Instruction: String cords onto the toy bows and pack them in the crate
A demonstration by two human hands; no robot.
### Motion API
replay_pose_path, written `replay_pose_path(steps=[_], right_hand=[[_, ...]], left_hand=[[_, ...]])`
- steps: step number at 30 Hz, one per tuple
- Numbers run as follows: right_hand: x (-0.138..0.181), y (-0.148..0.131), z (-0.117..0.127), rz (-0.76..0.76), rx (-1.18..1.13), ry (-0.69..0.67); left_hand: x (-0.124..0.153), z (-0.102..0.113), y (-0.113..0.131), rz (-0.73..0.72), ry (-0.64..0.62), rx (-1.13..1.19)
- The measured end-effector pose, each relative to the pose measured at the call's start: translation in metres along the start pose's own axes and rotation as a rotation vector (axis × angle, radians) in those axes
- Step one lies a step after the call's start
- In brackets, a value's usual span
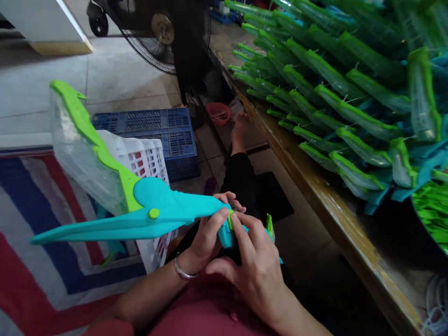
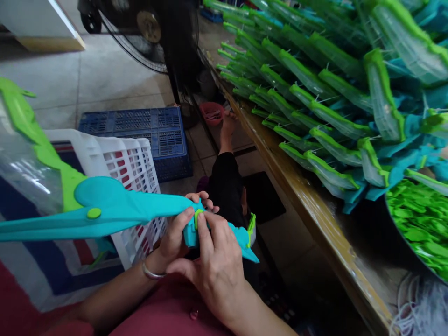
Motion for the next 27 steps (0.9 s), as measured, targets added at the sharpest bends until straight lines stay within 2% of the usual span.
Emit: replay_pose_path(steps=[3,6,9,14,15,19,21,24,27], right_hand=[[0.001,0.003,-0.001,0.008,0.058,0.026],[0.000,0.007,0.007,0.039,0.059,0.074],[0.000,0.016,0.021,-0.010,-0.015,0.064],[0.001,0.019,0.034,-0.103,-0.272,-0.037],[0.000,0.019,0.036,-0.099,-0.298,-0.028],[0.000,0.025,0.041,-0.069,-0.332,0.080],[0.002,0.031,0.038,-0.098,-0.280,0.088],[0.004,0.037,0.028,-0.124,-0.210,0.025],[0.001,0.039,0.014,-0.053,-0.223,-0.093]], left_hand=[[-0.001,0.004,-0.003,-0.015,0.023,-0.043],[-0.005,0.003,0.001,-0.020,-0.146,-0.196],[-0.010,0.006,0.006,0.039,-0.319,-0.438],[-0.013,-0.001,0.028,-0.074,-0.449,-0.857],[-0.015,-0.002,0.028,-0.061,-0.446,-0.899],[-0.021,0.006,0.034,-0.116,-0.257,-0.900],[-0.020,0.012,0.030,-0.144,-0.197,-0.927],[-0.016,0.023,0.025,-0.153,-0.109,-0.964],[-0.014,0.034,0.023,-0.129,-0.076,-0.993]])
Point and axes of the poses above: each hand's wrist, its own x-axis away from the middle knuckle, its own z-axis out of the back of the hand, y = z × x, the point moved 8 cm from there along -x, towards the middle knuckle, and after that the axes turned 15 degrees about z, right-handed, at the moved point
